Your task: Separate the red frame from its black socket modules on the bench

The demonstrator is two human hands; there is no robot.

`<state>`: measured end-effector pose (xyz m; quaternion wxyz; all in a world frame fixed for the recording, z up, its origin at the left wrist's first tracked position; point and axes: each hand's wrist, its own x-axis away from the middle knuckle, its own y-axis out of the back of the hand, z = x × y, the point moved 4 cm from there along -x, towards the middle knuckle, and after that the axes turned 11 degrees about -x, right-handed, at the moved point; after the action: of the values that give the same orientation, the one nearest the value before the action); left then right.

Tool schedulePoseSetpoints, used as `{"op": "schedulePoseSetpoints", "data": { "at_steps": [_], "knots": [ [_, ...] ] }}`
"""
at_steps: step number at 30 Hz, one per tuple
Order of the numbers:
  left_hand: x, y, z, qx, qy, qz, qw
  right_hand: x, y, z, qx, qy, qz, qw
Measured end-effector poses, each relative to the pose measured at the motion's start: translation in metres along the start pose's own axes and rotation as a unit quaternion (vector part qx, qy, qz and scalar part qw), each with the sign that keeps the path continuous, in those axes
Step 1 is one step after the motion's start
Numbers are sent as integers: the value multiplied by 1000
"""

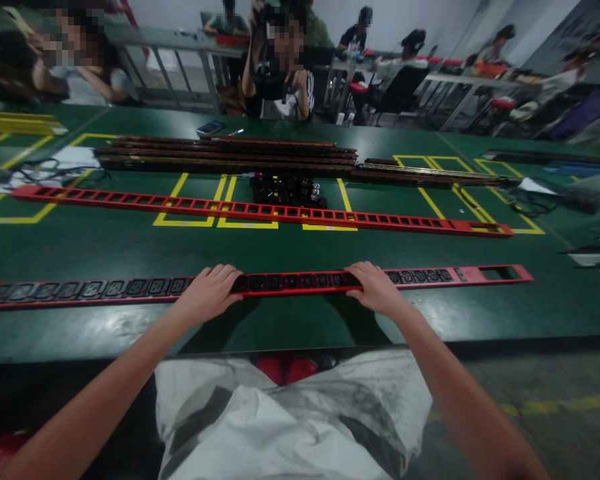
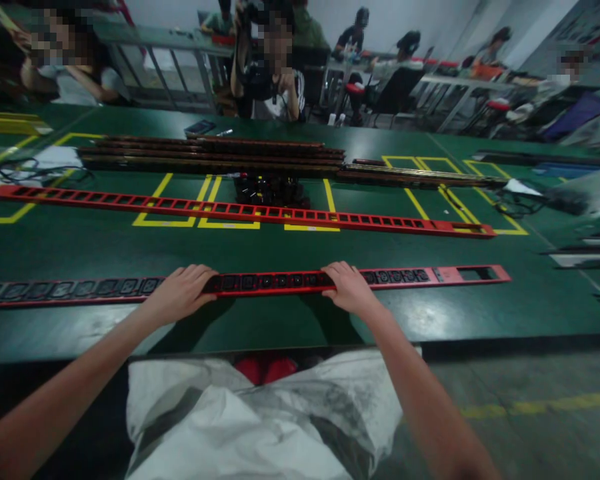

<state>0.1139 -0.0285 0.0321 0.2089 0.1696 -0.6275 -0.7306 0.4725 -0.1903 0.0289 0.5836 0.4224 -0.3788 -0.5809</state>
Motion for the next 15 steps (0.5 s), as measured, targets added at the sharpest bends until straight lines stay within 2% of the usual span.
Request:
{"op": "schedulePoseSetpoints", "data": {
  "at_steps": [4,10,13,15],
  "knots": [
    [-41,-1,-10,5,-8,-46,999,-11,14,-39,2,7,-11,1000],
    [-101,-1,-39,40,-15,-78,996,5,35,-100,20,-26,-31,999],
    [-117,2,-53,38,-21,-93,995,14,38,-116,41,-58,-57,996],
    [-119,2,-55,44,-22,-101,994,19,35,-115,62,-76,-92,991]
  ]
}}
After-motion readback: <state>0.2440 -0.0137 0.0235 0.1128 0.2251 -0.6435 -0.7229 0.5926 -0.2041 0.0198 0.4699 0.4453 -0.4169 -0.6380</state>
